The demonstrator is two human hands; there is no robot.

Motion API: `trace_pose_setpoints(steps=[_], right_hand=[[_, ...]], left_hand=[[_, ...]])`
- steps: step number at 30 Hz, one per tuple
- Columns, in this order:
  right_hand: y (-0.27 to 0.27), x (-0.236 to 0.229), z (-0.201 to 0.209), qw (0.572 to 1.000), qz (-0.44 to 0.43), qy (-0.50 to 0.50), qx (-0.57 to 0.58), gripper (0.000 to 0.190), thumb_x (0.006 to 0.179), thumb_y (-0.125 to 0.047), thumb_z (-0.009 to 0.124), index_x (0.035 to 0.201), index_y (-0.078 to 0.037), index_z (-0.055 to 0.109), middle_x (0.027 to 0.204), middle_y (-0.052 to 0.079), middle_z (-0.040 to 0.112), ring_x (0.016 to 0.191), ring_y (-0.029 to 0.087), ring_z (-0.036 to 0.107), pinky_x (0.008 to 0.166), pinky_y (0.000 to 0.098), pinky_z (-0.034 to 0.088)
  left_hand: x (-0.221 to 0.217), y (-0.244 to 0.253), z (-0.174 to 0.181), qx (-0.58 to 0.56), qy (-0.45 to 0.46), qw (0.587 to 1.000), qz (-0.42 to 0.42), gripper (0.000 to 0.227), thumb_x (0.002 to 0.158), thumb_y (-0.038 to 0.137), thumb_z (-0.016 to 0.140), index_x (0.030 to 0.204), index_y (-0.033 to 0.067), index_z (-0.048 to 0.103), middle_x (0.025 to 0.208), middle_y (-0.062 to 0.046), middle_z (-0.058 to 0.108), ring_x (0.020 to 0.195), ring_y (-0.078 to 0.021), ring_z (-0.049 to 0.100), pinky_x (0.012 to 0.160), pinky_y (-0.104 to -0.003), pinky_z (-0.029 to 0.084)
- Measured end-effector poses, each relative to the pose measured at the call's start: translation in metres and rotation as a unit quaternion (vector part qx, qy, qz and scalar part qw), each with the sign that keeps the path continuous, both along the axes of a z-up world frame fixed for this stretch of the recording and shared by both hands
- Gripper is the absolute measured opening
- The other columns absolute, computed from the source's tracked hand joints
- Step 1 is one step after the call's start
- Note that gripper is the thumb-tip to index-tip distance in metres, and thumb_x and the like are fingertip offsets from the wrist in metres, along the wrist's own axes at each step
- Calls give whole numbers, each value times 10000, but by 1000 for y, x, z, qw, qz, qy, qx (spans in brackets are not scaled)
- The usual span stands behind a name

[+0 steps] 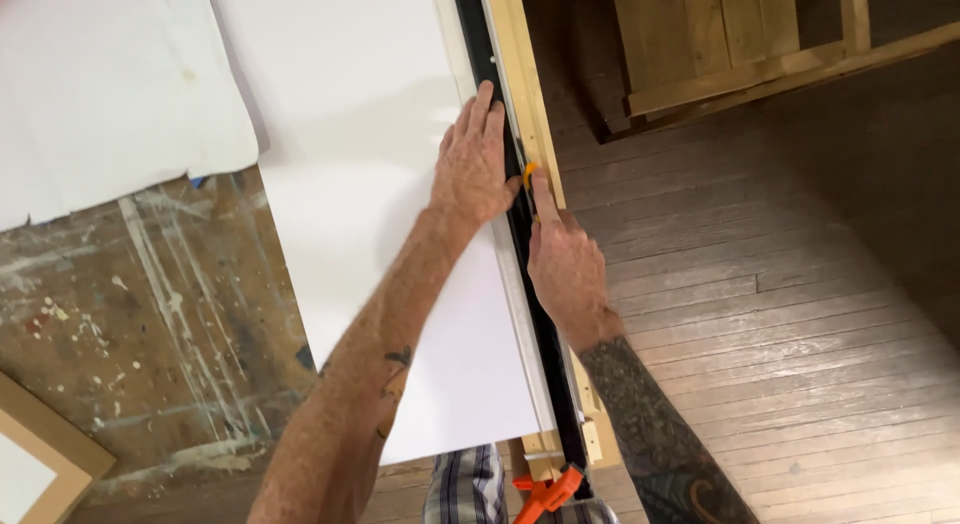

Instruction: Cutting a thin strip from a white board using a utility knife and a straight edge guide clamped to a workbench.

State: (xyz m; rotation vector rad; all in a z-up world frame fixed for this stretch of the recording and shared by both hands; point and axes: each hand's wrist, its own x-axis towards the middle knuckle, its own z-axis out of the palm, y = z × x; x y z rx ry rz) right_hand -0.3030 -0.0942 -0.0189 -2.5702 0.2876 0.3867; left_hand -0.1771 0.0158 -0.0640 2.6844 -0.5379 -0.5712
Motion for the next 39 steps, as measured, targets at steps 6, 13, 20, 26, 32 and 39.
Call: trace_pose_setpoints(steps=[6,13,20,26,32,39], right_hand=[[0,-3,-5,1000,14,2,-21,681,1048,-102,503,1658,-226,227,1144,228,682,956,492,713,752,585,618],[-10,-3,-7,999,24,-9,20,702,1038,-59,546,1648,-171,218,900,199,682,773,395,681,677,553,582],[-12,-3,-10,999,42,-25,20,697,1031,-89,545,1645,-162,226,910,196,680,823,419,669,664,581,558],[-15,-21,-9,998,45,-32,27,692,1040,-73,553,1643,-170,227,917,206,673,811,415,665,654,568,561],[-16,-49,-9,997,61,-37,-7,702,1051,-100,577,1649,-170,216,900,190,674,787,399,668,647,538,583],[-14,-81,-2,999,45,-21,-9,715,1040,-94,613,1647,-167,242,786,139,661,655,301,672,604,460,613]], left_hand=[[-34,-1,23,132,20,990,-53,1348,619,483,982,1621,11,212,1692,-160,33,1531,-330,217,1199,-623,316],[-50,-17,22,240,63,967,-49,1541,639,742,908,1643,48,-34,1683,-78,-198,1581,-306,75,1153,-638,321],[-48,-21,16,280,43,958,-42,1532,624,716,907,1644,57,-28,1687,-90,-171,1577,-283,107,1121,-634,369],[-47,-25,18,289,55,955,-44,1567,604,694,936,1642,45,-42,1675,-111,-193,1580,-299,86,1113,-644,385],[-45,-25,24,291,74,953,-48,1589,617,726,923,1639,37,-81,1664,-116,-226,1591,-309,65,1128,-666,367],[-43,-26,33,280,83,955,-42,1609,579,691,956,1629,19,-61,1686,-106,-168,1578,-308,88,1131,-677,352]])
